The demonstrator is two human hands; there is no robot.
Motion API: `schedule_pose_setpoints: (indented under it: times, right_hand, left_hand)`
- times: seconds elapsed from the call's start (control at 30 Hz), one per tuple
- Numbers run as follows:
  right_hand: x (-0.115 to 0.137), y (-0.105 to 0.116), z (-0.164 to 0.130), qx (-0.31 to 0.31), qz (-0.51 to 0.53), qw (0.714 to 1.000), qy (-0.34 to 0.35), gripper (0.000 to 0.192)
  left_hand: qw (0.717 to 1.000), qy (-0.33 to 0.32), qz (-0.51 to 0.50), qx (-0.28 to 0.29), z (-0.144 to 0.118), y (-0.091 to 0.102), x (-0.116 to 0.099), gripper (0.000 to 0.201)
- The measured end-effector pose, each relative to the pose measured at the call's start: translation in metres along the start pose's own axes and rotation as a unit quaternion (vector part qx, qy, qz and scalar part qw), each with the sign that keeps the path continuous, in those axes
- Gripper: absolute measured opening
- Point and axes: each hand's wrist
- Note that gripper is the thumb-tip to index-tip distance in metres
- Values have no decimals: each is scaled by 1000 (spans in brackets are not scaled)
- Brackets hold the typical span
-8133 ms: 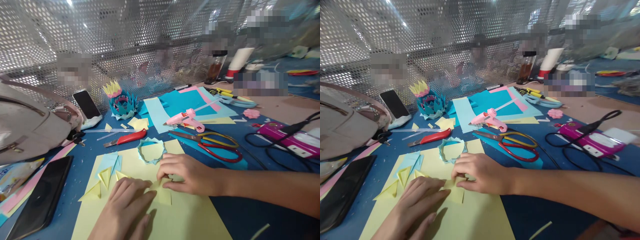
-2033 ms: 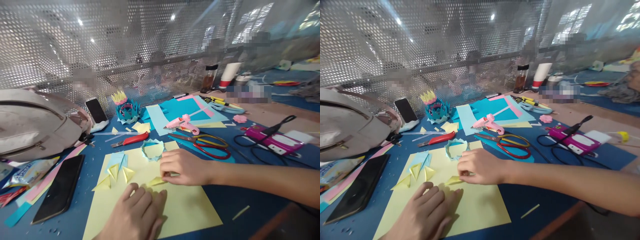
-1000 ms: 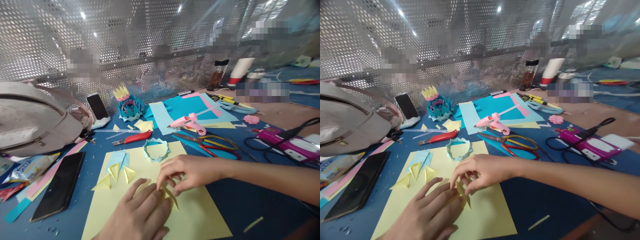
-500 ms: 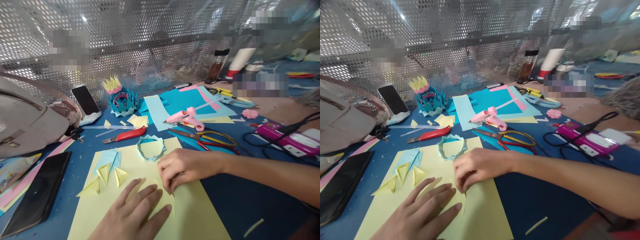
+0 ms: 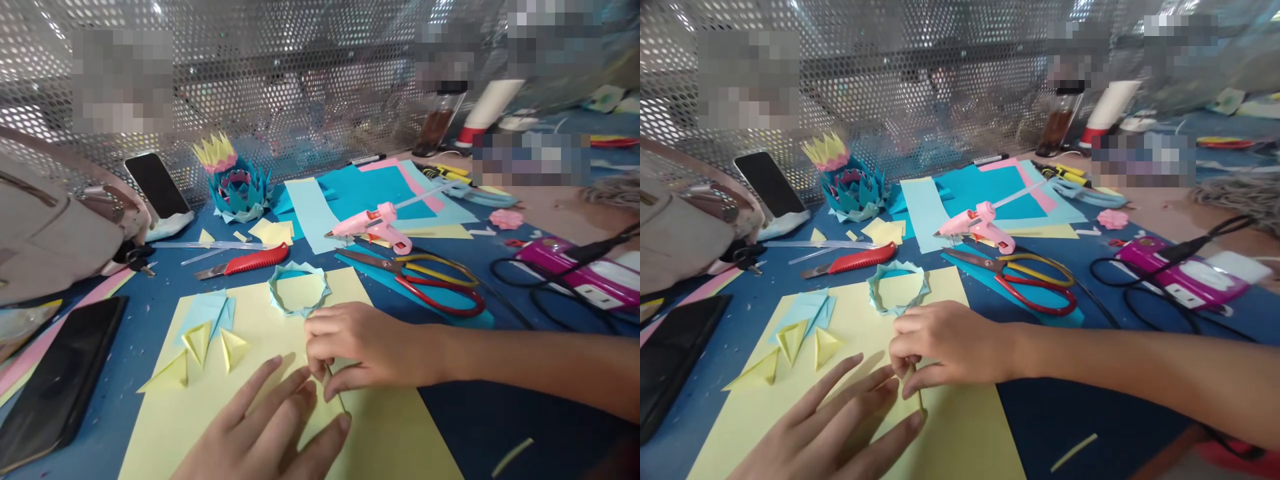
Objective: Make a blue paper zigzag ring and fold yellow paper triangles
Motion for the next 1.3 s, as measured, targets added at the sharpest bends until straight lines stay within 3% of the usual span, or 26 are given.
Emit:
schedule_pose_setpoints:
  times: [0.3, 0.83, 1.3]
  right_hand:
    - [-2, -8, -3, -15, -34, 999, -3, 33]
    - [1, -16, -6, -25, -134, 991, 9, 30]
    - [3, -18, -7, -35, -166, 985, 14, 30]
  left_hand:
    - [999, 50, -10, -19, 3, -9, -9, 39]
    - [1000, -3, 18, -3, 2, -3, 0, 39]
    - [1000, 7, 3, -4, 1, -2, -2, 37]
Point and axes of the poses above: each hand's wrist, its own z-axis towards the middle knuckle, its own y-axis out of the back of the hand, x = y × z, and after that the axes turned 1 degree about z, right-handed
